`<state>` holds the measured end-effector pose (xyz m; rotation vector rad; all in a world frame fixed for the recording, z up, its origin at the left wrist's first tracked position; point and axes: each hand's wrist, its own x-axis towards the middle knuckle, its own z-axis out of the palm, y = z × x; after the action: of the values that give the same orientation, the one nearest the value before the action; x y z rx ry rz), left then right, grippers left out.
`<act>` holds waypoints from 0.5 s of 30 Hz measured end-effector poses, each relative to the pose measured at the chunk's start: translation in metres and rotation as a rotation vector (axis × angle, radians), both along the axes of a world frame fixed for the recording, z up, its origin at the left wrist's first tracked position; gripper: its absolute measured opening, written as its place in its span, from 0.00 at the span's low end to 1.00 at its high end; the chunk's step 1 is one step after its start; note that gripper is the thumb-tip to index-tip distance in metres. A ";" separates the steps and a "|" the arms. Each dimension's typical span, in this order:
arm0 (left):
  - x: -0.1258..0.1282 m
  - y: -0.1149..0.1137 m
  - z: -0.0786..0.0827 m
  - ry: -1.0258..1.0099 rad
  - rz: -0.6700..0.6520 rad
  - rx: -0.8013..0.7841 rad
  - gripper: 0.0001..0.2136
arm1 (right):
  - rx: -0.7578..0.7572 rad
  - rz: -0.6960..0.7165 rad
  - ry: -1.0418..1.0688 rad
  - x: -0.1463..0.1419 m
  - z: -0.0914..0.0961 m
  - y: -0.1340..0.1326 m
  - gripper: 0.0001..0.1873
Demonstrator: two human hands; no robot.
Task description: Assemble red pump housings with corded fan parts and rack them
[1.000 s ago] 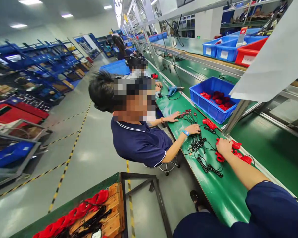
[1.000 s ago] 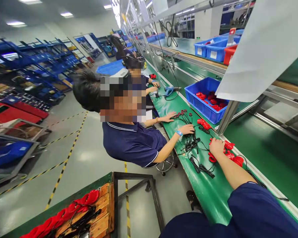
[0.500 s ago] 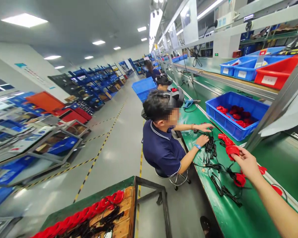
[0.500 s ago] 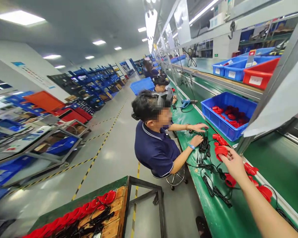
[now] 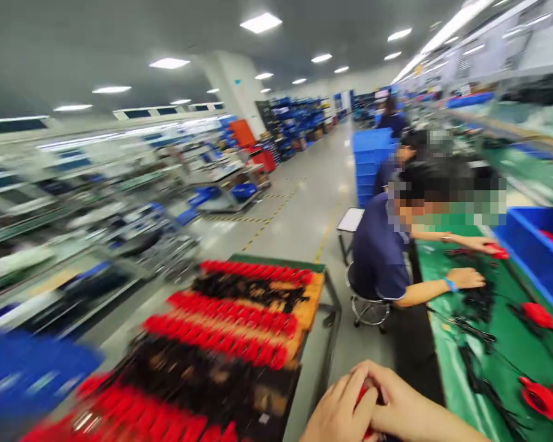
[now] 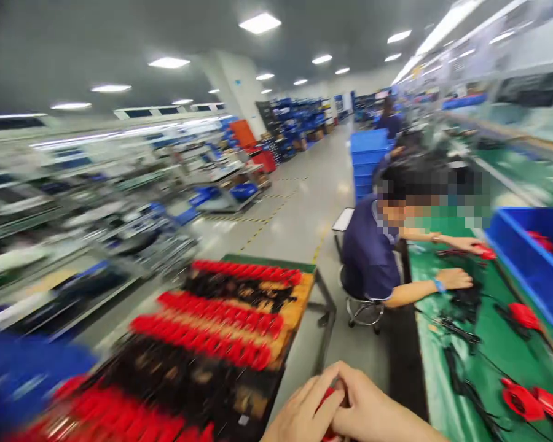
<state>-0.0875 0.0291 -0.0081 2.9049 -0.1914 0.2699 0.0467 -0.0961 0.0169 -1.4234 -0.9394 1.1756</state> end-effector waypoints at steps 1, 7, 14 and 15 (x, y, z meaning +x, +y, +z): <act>-0.018 0.008 0.017 0.044 0.038 -0.054 0.27 | 0.008 0.047 0.028 -0.012 0.001 0.008 0.19; -0.146 0.080 0.128 0.054 0.361 -0.508 0.18 | 0.031 0.295 -0.150 -0.047 -0.004 0.063 0.36; -0.333 0.180 0.205 -0.271 0.928 -0.639 0.14 | -0.140 0.130 -0.340 -0.086 -0.018 0.133 0.35; -0.357 0.195 0.211 -0.336 1.010 -0.597 0.14 | -0.165 0.115 -0.340 -0.090 -0.027 0.137 0.35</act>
<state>-0.4440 0.2236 0.2031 2.0982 1.1181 0.7943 -0.0436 0.0409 -0.0102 -1.7591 -1.1934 1.1356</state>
